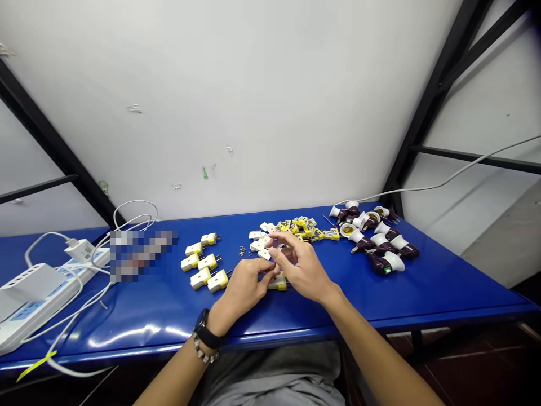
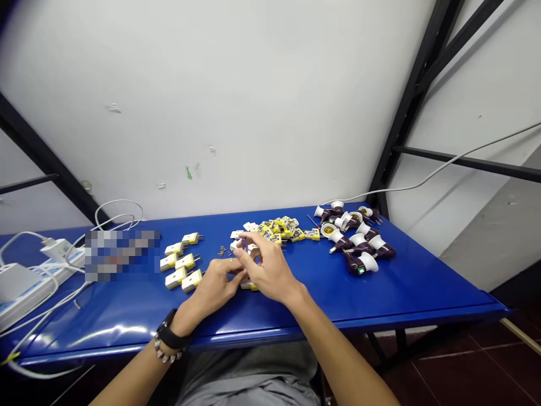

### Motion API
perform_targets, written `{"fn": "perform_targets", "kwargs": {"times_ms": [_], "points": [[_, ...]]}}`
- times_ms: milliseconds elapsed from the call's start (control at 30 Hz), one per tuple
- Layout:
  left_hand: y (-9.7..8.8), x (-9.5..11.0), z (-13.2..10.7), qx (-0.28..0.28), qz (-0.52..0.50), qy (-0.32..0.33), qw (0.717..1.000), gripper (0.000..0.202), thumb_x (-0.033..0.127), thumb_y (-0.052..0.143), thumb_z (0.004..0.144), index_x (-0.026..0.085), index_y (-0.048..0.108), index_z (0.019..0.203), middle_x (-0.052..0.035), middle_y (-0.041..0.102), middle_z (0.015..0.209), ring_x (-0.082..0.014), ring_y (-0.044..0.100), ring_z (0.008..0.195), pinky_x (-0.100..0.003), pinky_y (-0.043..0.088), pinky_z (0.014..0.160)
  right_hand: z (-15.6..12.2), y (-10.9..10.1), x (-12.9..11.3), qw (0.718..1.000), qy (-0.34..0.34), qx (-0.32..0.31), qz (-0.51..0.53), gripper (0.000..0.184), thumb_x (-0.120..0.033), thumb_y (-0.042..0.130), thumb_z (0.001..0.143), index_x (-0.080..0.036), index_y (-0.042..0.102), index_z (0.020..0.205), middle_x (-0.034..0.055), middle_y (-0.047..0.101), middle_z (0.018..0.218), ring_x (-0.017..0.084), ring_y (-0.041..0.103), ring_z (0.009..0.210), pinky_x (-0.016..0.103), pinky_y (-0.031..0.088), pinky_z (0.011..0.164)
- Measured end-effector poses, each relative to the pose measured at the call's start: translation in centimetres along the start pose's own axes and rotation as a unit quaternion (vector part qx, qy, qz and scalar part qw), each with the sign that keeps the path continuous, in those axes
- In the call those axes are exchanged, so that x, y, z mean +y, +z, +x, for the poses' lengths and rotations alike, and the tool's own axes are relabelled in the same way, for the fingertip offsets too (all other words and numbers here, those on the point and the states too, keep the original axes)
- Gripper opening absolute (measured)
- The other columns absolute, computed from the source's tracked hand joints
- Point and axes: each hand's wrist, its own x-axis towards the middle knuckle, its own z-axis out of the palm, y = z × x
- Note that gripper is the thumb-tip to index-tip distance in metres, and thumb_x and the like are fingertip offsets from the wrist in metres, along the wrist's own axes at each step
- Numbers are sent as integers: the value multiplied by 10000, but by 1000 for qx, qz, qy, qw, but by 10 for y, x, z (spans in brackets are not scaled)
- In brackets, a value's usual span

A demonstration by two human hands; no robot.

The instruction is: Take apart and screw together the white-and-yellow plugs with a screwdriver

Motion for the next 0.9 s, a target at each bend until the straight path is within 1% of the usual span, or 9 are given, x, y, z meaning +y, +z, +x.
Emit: {"fn": "perform_targets", "kwargs": {"times_ms": [67, 200, 300, 367, 467, 533, 733, 800, 900], "points": [[-1, 2, -1, -15, 33, -1, 999, 245, 147, 521, 910, 198, 712, 765, -52, 735, 760, -195, 658, 703, -284, 442, 685, -1, 0, 1, 1000, -3, -5, 13, 255, -336, 561, 962, -226, 652, 1174, 54, 737, 1007, 126, 653, 587, 274, 549, 590], [-1, 4, -3, -2, 26, -22, 999, 118, 221, 597, 892, 201, 709, 859, -60, 754, 835, -210, 678, 765, -284, 458, 698, 0, 3, 2, 997, -28, 55, -55, 79, -278, 676, 870, -203, 692, 892, 17, 706, 754, 134, 617, 559, 259, 499, 537], [2, 2, -2, 21, 12, -36, 999, 111, 259, 638, 884, 194, 713, 835, -51, 763, 808, -204, 689, 735, -275, 461, 675, -1, 5, 2, 993, -37, 93, -61, 152, -298, 741, 814, -195, 642, 762, -5, 654, 664, 121, 577, 534, 246, 479, 515], [2, 1, -1, 20, 24, -28, 999, 139, 218, 616, 900, 195, 719, 809, -39, 766, 795, -196, 695, 736, -267, 451, 678, -1, 6, 3, 994, -32, 97, -50, 166, -323, 745, 818, -188, 683, 894, 11, 689, 741, 119, 585, 545, 242, 478, 507], [0, 2, -2, 5, 55, -21, 998, 172, 169, 593, 913, 203, 732, 817, -31, 768, 802, -195, 704, 760, -263, 435, 688, -2, 5, 4, 997, -38, 52, -34, 287, -305, 643, 907, -198, 683, 1169, 55, 752, 953, 125, 632, 604, 252, 507, 545], [-2, 4, -2, -7, 68, -21, 997, 187, 154, 582, 917, 208, 736, 827, -30, 768, 814, -196, 703, 769, -264, 433, 691, -3, 3, 4, 997, -55, 45, -45, 237, -283, 601, 935, -196, 714, 1124, 50, 763, 921, 130, 643, 617, 258, 518, 576], [0, 5, -3, 6, 14, -21, 1000, 108, 214, 610, 912, 202, 715, 887, -26, 760, 849, -189, 695, 781, -261, 474, 698, -2, 3, 3, 985, -66, 126, -97, 111, -279, 749, 814, -180, 715, 779, 3, 702, 669, 111, 560, 509, 243, 477, 515], [1, 2, -3, 17, 0, -20, 1000, 124, 218, 602, 921, 194, 707, 861, -29, 761, 826, -187, 700, 766, -259, 476, 689, -3, 3, 4, 987, -61, 121, -87, 111, -283, 756, 808, -177, 736, 835, 11, 722, 710, 112, 570, 516, 239, 475, 503], [2, 0, -3, 21, 33, -7, 999, 156, 177, 584, 927, 190, 715, 844, -38, 766, 820, -196, 705, 760, -265, 454, 687, -4, 3, 4, 993, -63, 79, -59, 245, -276, 687, 871, -179, 752, 1086, 45, 774, 863, 121, 615, 554, 244, 492, 516]]}}
